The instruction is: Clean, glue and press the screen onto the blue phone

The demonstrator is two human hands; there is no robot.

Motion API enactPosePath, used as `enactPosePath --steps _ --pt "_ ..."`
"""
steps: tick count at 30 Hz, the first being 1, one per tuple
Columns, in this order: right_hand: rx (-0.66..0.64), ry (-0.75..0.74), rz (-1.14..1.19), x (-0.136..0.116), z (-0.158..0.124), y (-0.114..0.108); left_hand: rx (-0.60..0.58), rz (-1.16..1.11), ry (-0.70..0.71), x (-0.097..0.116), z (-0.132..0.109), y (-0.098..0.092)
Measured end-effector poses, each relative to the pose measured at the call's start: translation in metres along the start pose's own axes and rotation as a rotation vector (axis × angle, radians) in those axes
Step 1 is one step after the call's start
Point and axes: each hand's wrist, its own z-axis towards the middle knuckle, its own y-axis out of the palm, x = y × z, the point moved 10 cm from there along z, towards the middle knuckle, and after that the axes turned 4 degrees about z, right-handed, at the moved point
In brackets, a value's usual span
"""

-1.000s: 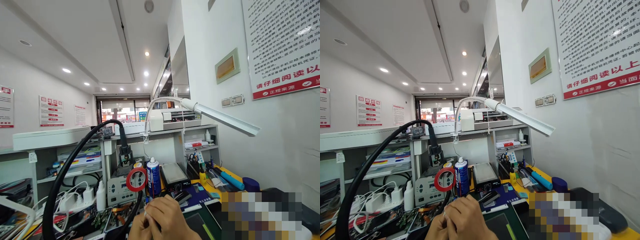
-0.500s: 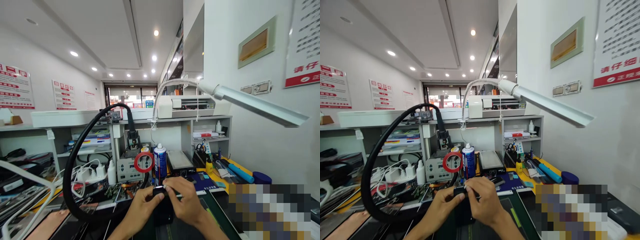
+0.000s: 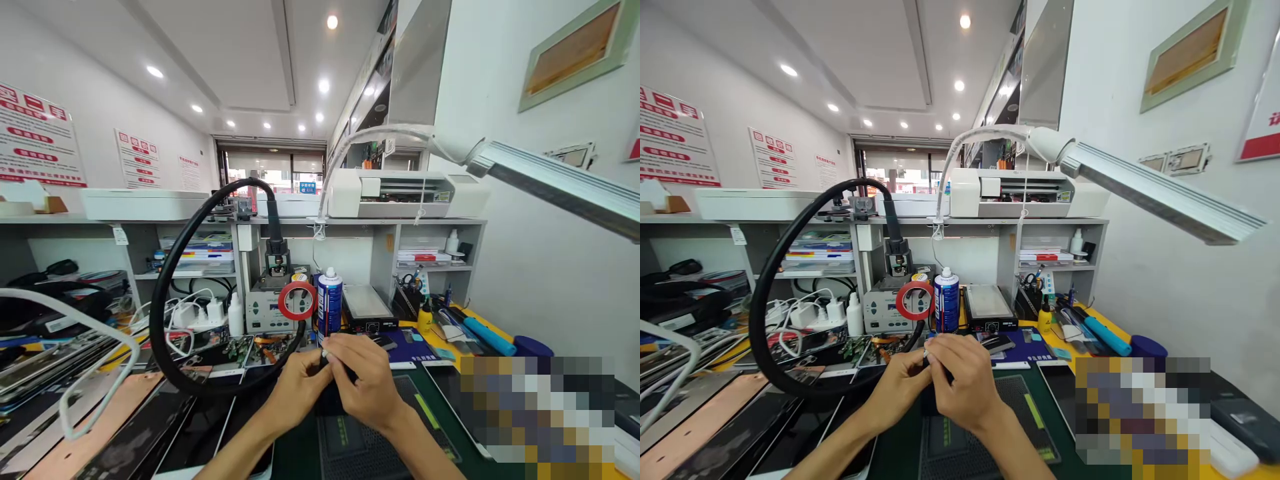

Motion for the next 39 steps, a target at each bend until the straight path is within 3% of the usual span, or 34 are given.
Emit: enactPosePath --steps 7,22,28,39 --pt "0.017 -0.033 0.031 -0.010 0.003 0.007 -0.007 -0.015 0.010 -0.002 -0.002 0.002" --pt "0.132 0.058 -0.001 0.022 -0.025 -0.042 -0.013 -0.005 -0.049 -0.001 -0.004 0.000" --pt "0.110 0.026 -0.003 0.018 -0.022 -0.033 0.010 -0.003 -0.038 -0.003 -0.004 -0.001" --pt "0.036 -0.040 0.010 -0.011 -0.001 0.005 -0.005 -0.023 0.042 0.003 -0.004 0.003"
